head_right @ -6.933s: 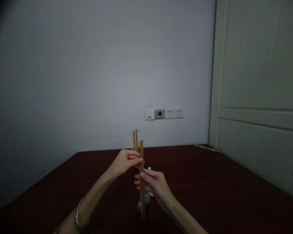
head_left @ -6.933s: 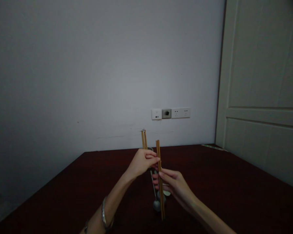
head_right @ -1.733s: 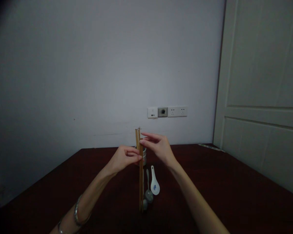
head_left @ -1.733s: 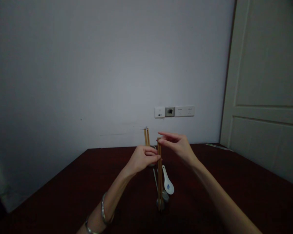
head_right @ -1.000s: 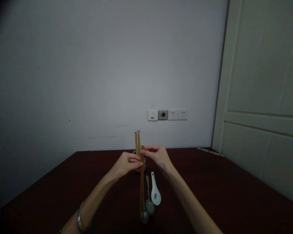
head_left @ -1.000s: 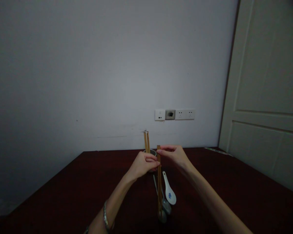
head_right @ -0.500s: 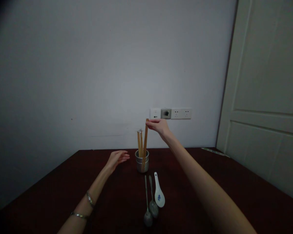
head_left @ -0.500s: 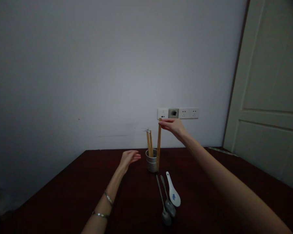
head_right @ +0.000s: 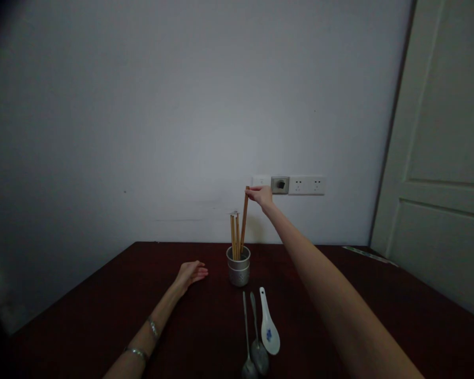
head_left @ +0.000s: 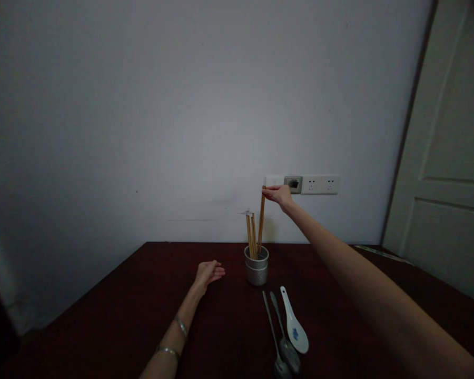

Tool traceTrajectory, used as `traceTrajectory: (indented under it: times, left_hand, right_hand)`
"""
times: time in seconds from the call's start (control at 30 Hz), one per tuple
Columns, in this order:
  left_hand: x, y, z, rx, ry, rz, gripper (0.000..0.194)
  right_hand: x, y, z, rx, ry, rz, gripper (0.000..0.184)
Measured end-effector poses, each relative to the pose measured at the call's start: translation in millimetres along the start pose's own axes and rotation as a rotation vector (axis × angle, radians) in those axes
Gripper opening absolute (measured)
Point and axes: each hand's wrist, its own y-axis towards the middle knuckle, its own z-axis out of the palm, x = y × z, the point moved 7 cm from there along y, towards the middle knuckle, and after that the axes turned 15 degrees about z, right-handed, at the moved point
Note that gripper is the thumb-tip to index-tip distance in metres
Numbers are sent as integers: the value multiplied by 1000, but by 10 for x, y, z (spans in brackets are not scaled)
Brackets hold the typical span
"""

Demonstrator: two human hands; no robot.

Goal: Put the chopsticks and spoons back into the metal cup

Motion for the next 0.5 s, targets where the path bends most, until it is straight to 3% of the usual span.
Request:
traceTrajectory:
  times: [0.5]
  left_hand:
    - [63, 67, -19, -8, 26, -7, 19]
  right_hand:
    - [-802, 38, 151, 82, -104, 88, 7]
